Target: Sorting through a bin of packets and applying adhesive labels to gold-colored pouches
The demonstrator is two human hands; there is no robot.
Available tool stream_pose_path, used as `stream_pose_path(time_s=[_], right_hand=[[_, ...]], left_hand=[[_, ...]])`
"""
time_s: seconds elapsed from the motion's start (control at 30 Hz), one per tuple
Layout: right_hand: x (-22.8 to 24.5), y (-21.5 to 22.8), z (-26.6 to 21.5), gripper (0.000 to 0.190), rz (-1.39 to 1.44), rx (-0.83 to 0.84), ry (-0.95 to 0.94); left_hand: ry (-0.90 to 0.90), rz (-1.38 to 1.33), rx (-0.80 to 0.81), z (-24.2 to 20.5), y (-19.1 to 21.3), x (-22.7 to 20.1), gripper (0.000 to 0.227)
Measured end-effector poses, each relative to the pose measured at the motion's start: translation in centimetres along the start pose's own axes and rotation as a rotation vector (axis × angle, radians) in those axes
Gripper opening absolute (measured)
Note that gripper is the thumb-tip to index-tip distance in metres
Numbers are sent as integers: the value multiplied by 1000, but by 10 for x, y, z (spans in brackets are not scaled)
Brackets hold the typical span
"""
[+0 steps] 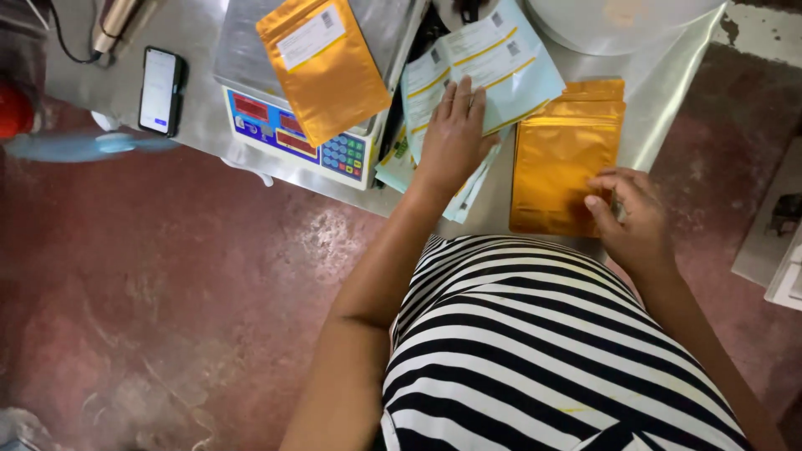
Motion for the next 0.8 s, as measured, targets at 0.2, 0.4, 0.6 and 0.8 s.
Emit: stream_pose_path(time_s=[0.2,0.4,0.6,0.8], right_hand=[[-7,4,-7,21,0,23,-72],[-8,-1,2,19,43,62,-110],[-6,-3,2,20,-6,44,-25],[-11,-9,5,22,-85,82,-65]], left_hand=[[-96,-36,-14,6,8,-7,44],[-29,20,-18,1,38,2,47],[71,74,-253,-8,127,83,48],[336,-19,-261,-16,121,194,35]])
Point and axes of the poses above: each hand's wrist, its own z-axis towards the middle knuckle, its own y-axis out of the back of the hand, x = y × z, the point moved 8 cm from there along z, towards the middle knuckle, and after that the axes turned 13 degrees about x, right-handed, at the moved point
